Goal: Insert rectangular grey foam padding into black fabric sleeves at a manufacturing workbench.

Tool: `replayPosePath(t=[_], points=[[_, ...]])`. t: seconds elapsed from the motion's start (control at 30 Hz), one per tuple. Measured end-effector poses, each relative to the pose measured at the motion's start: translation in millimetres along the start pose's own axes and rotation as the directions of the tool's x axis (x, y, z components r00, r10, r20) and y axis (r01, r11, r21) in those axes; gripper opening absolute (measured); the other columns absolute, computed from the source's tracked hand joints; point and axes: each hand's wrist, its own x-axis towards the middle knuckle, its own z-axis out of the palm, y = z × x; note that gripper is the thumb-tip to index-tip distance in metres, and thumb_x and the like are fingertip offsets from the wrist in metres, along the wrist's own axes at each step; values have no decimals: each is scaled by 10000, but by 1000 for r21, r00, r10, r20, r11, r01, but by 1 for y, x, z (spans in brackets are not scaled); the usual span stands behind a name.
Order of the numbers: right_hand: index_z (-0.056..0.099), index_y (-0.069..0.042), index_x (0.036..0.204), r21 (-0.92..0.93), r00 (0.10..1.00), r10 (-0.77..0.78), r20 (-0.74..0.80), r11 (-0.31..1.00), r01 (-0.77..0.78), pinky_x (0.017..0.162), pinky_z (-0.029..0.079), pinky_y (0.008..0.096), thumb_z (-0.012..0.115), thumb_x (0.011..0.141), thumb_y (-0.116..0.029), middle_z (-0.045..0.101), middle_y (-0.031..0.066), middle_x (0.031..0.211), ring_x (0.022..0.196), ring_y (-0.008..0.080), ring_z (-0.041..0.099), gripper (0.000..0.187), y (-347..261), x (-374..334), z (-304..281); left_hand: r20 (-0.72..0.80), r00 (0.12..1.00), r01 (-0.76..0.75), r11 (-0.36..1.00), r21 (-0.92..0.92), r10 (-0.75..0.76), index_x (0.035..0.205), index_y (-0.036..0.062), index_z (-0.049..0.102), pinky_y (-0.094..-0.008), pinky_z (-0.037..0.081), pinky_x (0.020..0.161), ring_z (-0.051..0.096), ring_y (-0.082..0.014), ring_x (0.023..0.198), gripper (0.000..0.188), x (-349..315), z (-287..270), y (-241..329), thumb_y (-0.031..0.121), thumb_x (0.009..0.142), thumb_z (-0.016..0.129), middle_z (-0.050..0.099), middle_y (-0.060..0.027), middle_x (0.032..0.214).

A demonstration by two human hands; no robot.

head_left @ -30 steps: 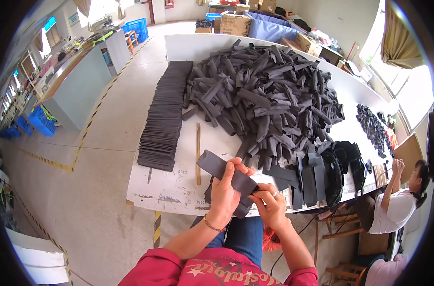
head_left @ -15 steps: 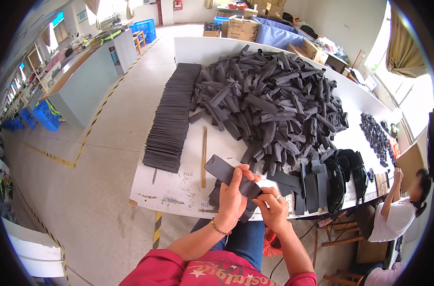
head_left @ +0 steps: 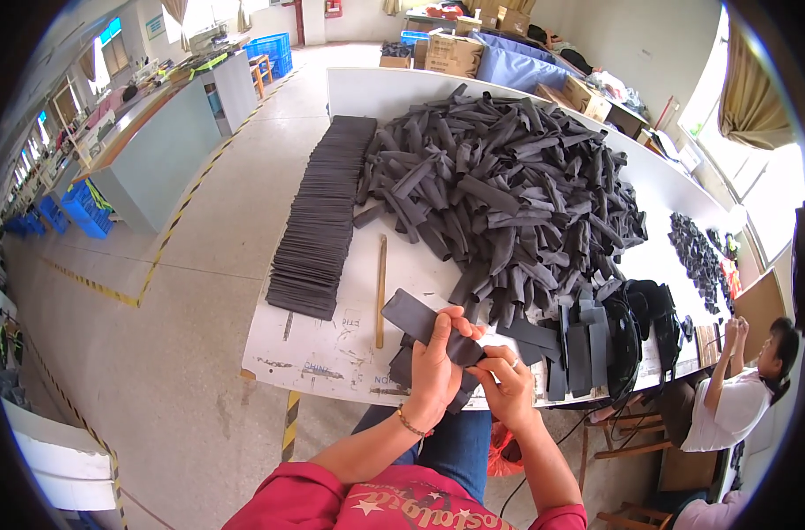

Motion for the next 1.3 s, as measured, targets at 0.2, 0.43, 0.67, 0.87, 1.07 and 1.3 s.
replayPosePath(t=[0.2,0.43,0.67,0.87,1.07,1.3], points=[[610,-24,809,-11,1000,9,4,1000,-9,644,509,342,774,716,1,637,115,918,773,289,644,191,0,2,2,-2,1000,0,1000,-18,0,1100,11,573,-436,470,975,553,-174,790,283,1,-1,0,272,993,538,541,-26,811],[611,-22,808,-16,1000,5,2,1000,-5,642,510,346,776,709,3,639,114,918,774,291,646,194,1,2,5,-14,1000,-7,1000,0,7,1104,13,572,-436,467,976,553,-174,796,288,0,-4,0,277,997,529,539,-23,811],[617,-17,835,-6,998,-57,-5,998,57,597,507,345,760,716,12,630,127,923,722,281,631,188,2,6,6,8,1000,-16,1000,15,16,1106,12,570,-434,464,978,560,-179,798,289,1,-5,2,277,998,527,540,-25,810],[621,-11,871,16,999,37,-11,999,-37,654,510,342,767,720,0,631,140,945,764,289,639,210,-5,7,9,14,1000,28,999,-23,-27,1146,1,562,-414,465,971,606,-210,868,336,9,-13,5,301,1002,513,598,-56,855],[592,30,864,404,901,429,-70,838,-368,721,459,235,709,834,-13,564,68,988,809,108,532,128,-12,5,34,5,1000,-21,995,99,21,1210,-11,523,-410,461,976,634,-285,1019,408,13,-8,15,343,1010,487,647,-105,952],[601,30,858,625,841,537,-68,680,-383,723,468,230,658,888,-29,552,52,984,824,103,546,87,-25,5,30,78,997,-22,996,81,16,1193,-2,534,-439,430,1030,609,-325,1107,370,12,-8,22,316,1014,478,664,-134,1015]])
